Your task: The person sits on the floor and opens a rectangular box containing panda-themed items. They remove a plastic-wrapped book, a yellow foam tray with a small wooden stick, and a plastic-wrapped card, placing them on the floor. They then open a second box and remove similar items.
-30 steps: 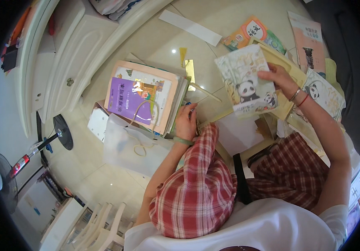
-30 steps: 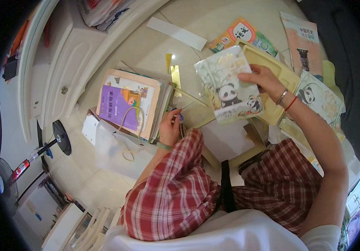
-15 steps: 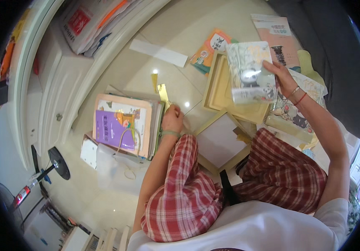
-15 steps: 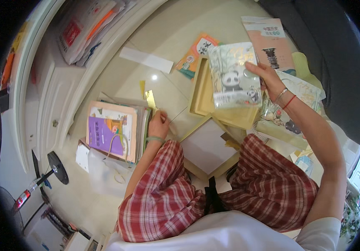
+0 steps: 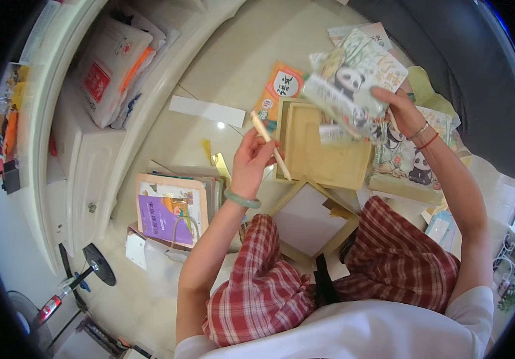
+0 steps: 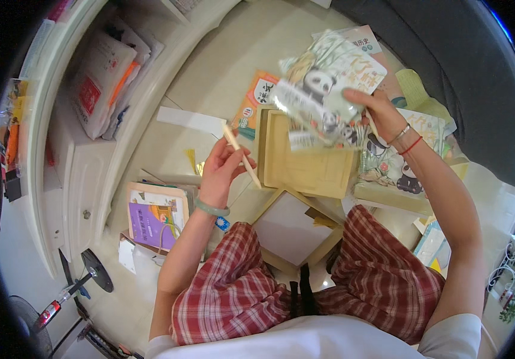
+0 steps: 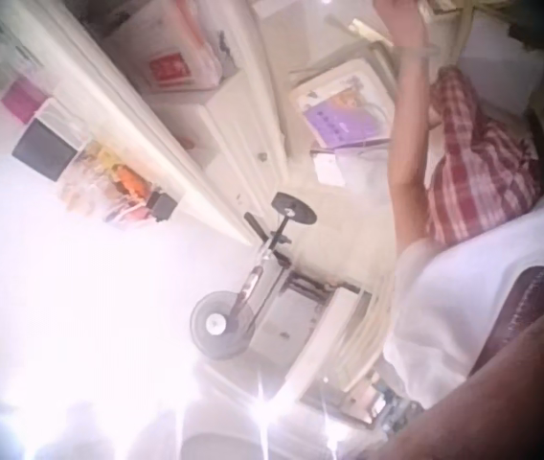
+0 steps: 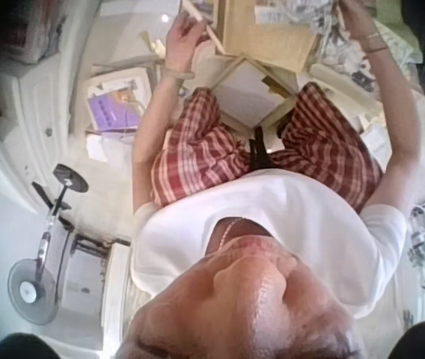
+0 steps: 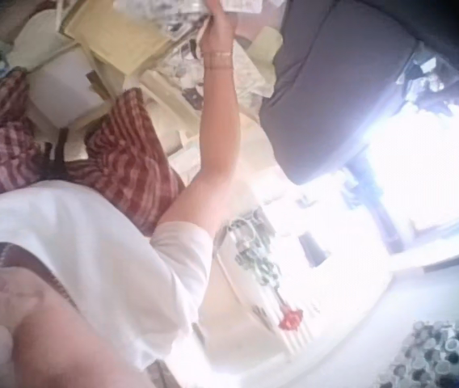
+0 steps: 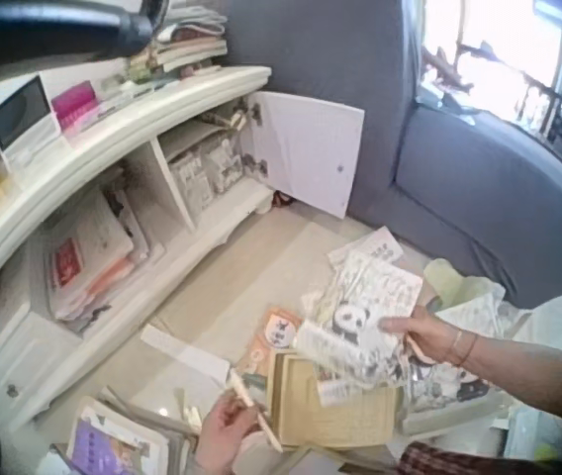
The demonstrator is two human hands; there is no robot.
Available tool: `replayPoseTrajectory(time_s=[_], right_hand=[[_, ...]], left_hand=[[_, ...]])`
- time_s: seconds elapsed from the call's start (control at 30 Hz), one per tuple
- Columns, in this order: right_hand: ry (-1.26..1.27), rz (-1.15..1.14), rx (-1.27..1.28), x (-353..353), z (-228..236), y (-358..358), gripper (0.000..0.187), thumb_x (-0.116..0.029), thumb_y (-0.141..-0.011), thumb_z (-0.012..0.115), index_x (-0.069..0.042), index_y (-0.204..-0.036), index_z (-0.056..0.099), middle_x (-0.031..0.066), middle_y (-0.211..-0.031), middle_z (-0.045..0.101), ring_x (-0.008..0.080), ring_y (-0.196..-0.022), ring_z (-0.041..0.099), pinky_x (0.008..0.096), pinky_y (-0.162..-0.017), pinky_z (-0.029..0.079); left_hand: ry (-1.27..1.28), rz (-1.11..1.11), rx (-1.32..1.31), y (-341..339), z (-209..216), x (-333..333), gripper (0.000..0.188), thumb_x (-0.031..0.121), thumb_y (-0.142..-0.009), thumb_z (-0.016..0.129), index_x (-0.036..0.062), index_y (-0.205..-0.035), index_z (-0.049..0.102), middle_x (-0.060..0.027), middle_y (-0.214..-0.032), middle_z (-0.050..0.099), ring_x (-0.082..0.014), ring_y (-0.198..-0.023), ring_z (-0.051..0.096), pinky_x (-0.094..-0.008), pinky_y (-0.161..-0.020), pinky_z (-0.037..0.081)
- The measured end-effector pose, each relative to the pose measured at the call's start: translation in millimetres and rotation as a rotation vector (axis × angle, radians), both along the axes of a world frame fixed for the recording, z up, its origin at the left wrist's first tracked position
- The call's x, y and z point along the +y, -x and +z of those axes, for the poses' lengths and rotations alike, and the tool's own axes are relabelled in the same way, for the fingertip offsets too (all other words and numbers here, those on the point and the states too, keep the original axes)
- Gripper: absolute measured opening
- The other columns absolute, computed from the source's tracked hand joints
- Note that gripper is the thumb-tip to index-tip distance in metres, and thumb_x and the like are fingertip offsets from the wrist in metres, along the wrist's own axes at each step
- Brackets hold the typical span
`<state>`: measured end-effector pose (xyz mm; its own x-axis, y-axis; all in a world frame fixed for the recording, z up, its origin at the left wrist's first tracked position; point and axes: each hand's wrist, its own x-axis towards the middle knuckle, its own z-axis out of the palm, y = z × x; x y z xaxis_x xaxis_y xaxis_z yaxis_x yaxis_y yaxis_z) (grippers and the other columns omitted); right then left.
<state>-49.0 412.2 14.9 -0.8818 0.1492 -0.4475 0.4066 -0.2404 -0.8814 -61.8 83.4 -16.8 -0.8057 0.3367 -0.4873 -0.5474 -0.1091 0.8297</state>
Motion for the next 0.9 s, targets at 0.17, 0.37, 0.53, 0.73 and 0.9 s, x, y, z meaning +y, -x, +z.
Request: replayPoseTrajectory(time_s=[0.17, 0.37, 0.53, 0.73, 0.9], right_hand=[[0.008, 0.278, -0.040, -18.8, 28.4, -4.1, 0.061, -0.020, -0.077, 0.074, 0.000, -0.129, 0.048, 0.0071, -0.115, 0.062, 0.0134, -0.101, 0.059, 0.0272, -0.082, 0.050], [0.261, 0.424, 0.052, -99.4, 78.2, 28.0, 0.063, -0.018, -0.079, 0.073, 0.006, -0.130, 0.046, 0.0124, -0.125, 0.058, 0.0183, -0.109, 0.059, 0.0305, -0.096, 0.045], [0.430, 0.486, 0.120, -198.0, 145.3, 71.5, 0.050, -0.030, -0.087, 0.067, 0.003, -0.122, 0.053, 0.0085, -0.115, 0.061, 0.0130, -0.099, 0.060, 0.0292, -0.086, 0.048], [0.538, 0.695, 0.479, -317.9, 178.3, 161.3, 0.020, -0.016, -0.091, 0.057, 0.000, -0.102, 0.062, 0.0027, -0.088, 0.062, 0.0091, -0.074, 0.055, 0.0241, -0.066, 0.045], [0.295, 0.539, 0.527, -402.6, 203.0, 222.5, 0.023, -0.003, -0.085, 0.051, 0.006, -0.103, 0.063, 0.0093, -0.090, 0.065, 0.0129, -0.082, 0.061, 0.0237, -0.068, 0.048]], left_hand=[[-0.090, -0.030, -0.044, 17.9, 28.7, 12.0, 0.036, 0.022, -0.099, 0.047, 0.0019, -0.129, 0.049, -0.0034, -0.107, 0.058, -0.0108, -0.086, 0.052, -0.0280, -0.076, 0.048], [-0.094, 0.096, 0.126, 7.2, 79.0, -13.8, 0.054, 0.022, -0.083, 0.075, 0.0004, -0.126, 0.049, -0.0072, -0.118, 0.058, -0.0119, -0.103, 0.056, -0.0272, -0.085, 0.049], [-0.049, 0.351, 0.188, 31.3, 172.4, -97.7, 0.043, 0.027, -0.085, 0.071, 0.0003, -0.116, 0.058, -0.0059, -0.098, 0.067, -0.0136, -0.085, 0.065, -0.0277, -0.073, 0.054], [-0.110, 0.555, 0.361, 63.5, 229.5, -224.6, 0.046, 0.034, -0.093, 0.057, 0.0008, -0.125, 0.054, -0.0122, -0.117, 0.064, -0.0208, -0.102, 0.065, -0.0340, -0.089, 0.053], [0.049, 0.645, 0.406, 113.0, 263.9, -300.9, 0.044, 0.033, -0.089, 0.064, 0.0027, -0.121, 0.059, -0.0098, -0.114, 0.065, -0.0170, -0.101, 0.063, -0.0298, -0.089, 0.050]])
